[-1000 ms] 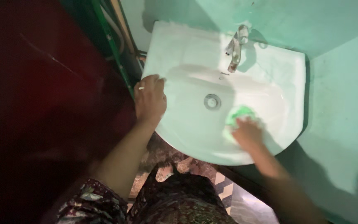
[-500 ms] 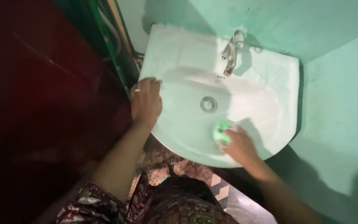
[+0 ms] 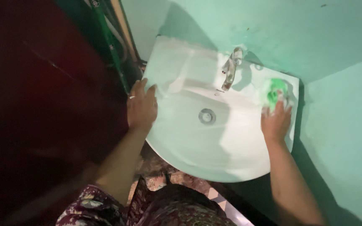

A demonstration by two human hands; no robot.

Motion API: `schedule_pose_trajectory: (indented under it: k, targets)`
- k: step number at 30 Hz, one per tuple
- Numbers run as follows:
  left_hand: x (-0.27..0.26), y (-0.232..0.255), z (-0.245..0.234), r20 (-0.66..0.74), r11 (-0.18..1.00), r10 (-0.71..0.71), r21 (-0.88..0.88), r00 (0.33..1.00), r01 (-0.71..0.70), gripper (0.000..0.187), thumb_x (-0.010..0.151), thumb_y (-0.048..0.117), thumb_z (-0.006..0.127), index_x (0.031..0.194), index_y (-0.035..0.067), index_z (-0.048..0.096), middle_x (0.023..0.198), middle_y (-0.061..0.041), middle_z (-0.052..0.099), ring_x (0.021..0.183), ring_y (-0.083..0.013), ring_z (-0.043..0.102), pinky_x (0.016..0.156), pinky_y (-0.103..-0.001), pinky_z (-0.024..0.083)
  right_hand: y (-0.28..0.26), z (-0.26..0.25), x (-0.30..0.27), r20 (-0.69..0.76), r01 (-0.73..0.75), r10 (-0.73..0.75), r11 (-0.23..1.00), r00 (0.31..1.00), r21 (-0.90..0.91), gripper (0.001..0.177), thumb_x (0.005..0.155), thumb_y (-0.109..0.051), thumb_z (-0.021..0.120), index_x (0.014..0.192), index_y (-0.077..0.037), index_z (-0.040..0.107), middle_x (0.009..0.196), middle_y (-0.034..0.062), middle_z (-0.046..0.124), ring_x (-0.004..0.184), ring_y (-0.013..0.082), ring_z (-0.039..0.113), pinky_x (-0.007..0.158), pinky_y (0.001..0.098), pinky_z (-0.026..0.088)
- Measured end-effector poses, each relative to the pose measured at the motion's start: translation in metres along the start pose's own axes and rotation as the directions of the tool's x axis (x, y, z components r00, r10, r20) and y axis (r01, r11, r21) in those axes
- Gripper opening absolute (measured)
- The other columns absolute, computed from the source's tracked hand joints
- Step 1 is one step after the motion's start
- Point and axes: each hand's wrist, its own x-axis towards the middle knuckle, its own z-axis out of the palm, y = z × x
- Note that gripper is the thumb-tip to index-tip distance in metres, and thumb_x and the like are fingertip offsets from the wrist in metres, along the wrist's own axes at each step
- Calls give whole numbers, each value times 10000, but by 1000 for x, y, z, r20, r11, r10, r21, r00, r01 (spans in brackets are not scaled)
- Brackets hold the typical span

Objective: The person scrubs a white ceramic sink and its metal faucet with a green sponge.

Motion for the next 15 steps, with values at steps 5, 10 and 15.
schedule_pose_trajectory:
  k: [5, 10, 15]
  targets:
    - [2, 1, -2, 103, 998, -56, 25, 993, 54, 397, 948, 220, 650, 1339, 150, 630, 1532, -93, 461, 1408, -334, 451, 1116, -445, 428, 3, 72, 61, -25, -50, 54, 990, 998, 129, 446, 1037, -204, 702, 1431, -46, 566, 1377, 269, 623, 1273, 469, 573, 1105, 539, 458]
    - [11, 16, -14, 202, 981, -194, 68, 960, 184, 523, 960, 294, 635, 1467, 223, 527, 1556, -95, 388, 1357, -337, 466, 1071, -457, 434, -40, 59, 46, 129, 198, -234, 949, 964, 244, 559, 887, -190, 721, 1423, -92, 596, 1257, 274, 634, 1152, 492, 586, 1004, 543, 476]
    - [20, 29, -9, 300, 907, -372, 317, 878, 276, 683, 973, 482, 575, 1576, 293, 317, 1507, -122, 375, 1267, -374, 485, 992, -518, 454, -3, 5, 46, 93, 206, -218, 972, 972, 116, 542, 852, -212, 746, 1366, -105, 608, 1275, 256, 653, 1162, 505, 581, 1016, 568, 469]
